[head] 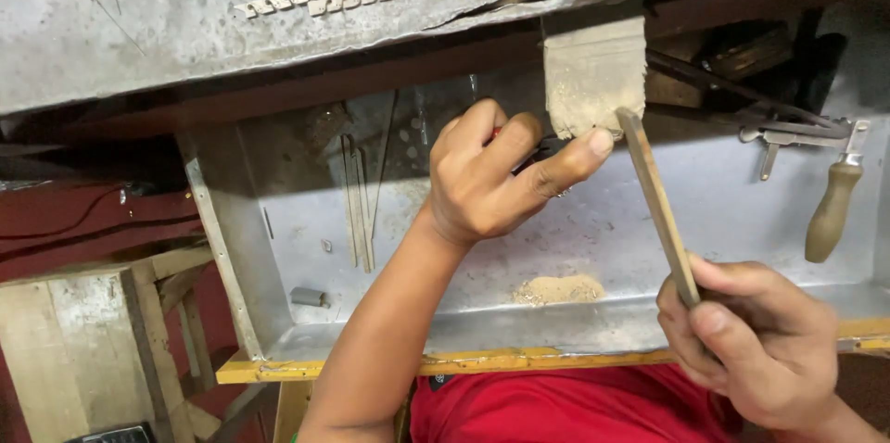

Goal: Filing and smoothing small metal jewelry components using a hand file at a workbench.

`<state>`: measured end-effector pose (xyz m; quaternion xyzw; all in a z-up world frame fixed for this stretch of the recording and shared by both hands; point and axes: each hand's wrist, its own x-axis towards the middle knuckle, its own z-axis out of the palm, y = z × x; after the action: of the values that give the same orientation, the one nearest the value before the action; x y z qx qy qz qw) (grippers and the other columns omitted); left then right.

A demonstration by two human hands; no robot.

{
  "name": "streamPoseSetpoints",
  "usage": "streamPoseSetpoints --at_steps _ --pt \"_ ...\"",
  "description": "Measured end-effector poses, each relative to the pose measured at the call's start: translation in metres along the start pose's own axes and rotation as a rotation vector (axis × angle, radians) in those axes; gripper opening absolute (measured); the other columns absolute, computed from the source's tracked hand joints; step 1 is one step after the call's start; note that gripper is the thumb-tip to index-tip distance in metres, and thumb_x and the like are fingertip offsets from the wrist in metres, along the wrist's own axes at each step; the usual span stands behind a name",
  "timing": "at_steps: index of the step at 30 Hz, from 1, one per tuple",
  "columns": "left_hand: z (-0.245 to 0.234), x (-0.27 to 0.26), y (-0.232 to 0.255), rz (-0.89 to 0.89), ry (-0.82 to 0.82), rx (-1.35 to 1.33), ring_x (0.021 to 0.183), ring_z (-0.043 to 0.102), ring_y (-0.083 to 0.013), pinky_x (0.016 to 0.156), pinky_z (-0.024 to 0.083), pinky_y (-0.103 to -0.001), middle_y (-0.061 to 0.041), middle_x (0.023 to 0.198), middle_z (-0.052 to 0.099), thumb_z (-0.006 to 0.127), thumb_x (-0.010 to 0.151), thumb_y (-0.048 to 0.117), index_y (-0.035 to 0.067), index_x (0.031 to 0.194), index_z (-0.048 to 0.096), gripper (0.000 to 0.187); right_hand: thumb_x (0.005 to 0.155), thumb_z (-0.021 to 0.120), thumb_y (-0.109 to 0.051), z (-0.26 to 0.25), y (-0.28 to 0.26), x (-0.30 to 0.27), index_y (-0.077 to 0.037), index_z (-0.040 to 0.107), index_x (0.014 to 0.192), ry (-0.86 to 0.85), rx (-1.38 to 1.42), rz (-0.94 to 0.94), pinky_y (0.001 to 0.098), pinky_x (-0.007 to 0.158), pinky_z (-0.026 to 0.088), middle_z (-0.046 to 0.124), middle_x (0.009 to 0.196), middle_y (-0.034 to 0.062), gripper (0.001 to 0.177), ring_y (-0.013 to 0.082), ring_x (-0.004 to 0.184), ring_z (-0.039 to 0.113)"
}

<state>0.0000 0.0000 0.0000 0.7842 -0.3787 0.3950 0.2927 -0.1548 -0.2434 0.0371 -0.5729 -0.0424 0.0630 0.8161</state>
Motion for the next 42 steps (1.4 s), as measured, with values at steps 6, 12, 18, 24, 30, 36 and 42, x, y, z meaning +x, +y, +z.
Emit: streamPoseSetpoints --at_steps 6,12,18,24,30,36,42 --pt "-0.002 -0.001 0.001 -0.014 -0.012 0.02 0.063 0.031 -0.0232 0.051 0.031 -0.035 0.002 0.077 0.049 0.064 0.112 0.019 0.028 0.132 0.068 0.023 0.094 0.065 0.009 0.027 -0.029 0.074 0.016 0.062 0.125 0.003 -0.846 -0.273 0.026 0.052 0.041 0.065 0.088 0.0213 0.031 0.0157 0.054 0.053" --pt "0.002 0.0 0.001 0.008 0.044 0.012 0.062 0.032 -0.0224 0.052 0.031 -0.033 -0.002 0.079 0.055 0.07 0.108 0.012 0.024 0.13 0.069 0.025 0.098 0.061 -0.007 0.015 -0.02 0.064 0.001 0.055 0.135 0.043 -0.196 -0.204 0.0217 0.042 0.031 0.054 0.072 0.0111 0.039 0.0121 0.055 0.039" --pt "-0.002 0.003 -0.003 0.014 0.001 0.002 0.062 0.03 -0.022 0.051 0.031 -0.033 0.0 0.079 0.053 0.071 0.108 0.015 0.025 0.129 0.07 0.023 0.104 0.058 -0.005 -0.006 -0.007 0.002 -0.008 0.061 0.143 -0.031 0.25 0.107 0.0187 0.029 0.024 0.047 0.074 0.0178 0.039 0.0081 0.043 0.03" --pt "-0.008 0.001 -0.002 -0.001 -0.036 0.033 0.064 0.03 -0.0227 0.052 0.032 -0.035 0.002 0.076 0.043 0.064 0.113 0.014 0.028 0.136 0.066 0.027 0.089 0.066 0.007 0.021 -0.036 0.06 0.014 0.064 0.122 0.059 -0.821 -0.132 0.0233 0.052 0.048 0.072 0.109 0.025 0.034 0.0144 0.06 0.061" --pt "-0.004 -0.001 -0.002 0.019 0.0 0.047 0.064 0.027 -0.0222 0.052 0.028 -0.035 0.003 0.075 0.041 0.078 0.109 0.016 0.027 0.138 0.065 0.034 0.09 0.06 0.0 0.02 -0.039 0.075 0.009 0.056 0.131 0.016 -0.416 -0.12 0.0237 0.042 0.034 0.057 0.08 0.0242 0.042 0.0157 0.046 0.046" --pt "-0.003 -0.007 -0.004 0.012 -0.008 0.031 0.066 0.026 -0.0223 0.054 0.026 -0.034 0.001 0.077 0.042 0.076 0.112 0.012 0.028 0.145 0.058 0.04 0.101 0.057 -0.009 -0.015 -0.01 0.007 -0.008 0.057 0.142 0.037 -0.086 0.014 0.0167 0.028 0.031 0.061 0.076 0.0186 0.041 0.0068 0.039 0.037" --pt "-0.011 0.0 -0.003 -0.001 -0.029 0.031 0.064 0.025 -0.021 0.052 0.026 -0.033 0.002 0.075 0.038 0.075 0.111 0.016 0.029 0.138 0.064 0.033 0.094 0.056 0.004 0.0 -0.02 0.024 0.008 0.055 0.135 0.049 -0.172 0.022 0.0231 0.041 0.027 0.039 0.062 0.0071 0.041 0.0113 0.048 0.034"
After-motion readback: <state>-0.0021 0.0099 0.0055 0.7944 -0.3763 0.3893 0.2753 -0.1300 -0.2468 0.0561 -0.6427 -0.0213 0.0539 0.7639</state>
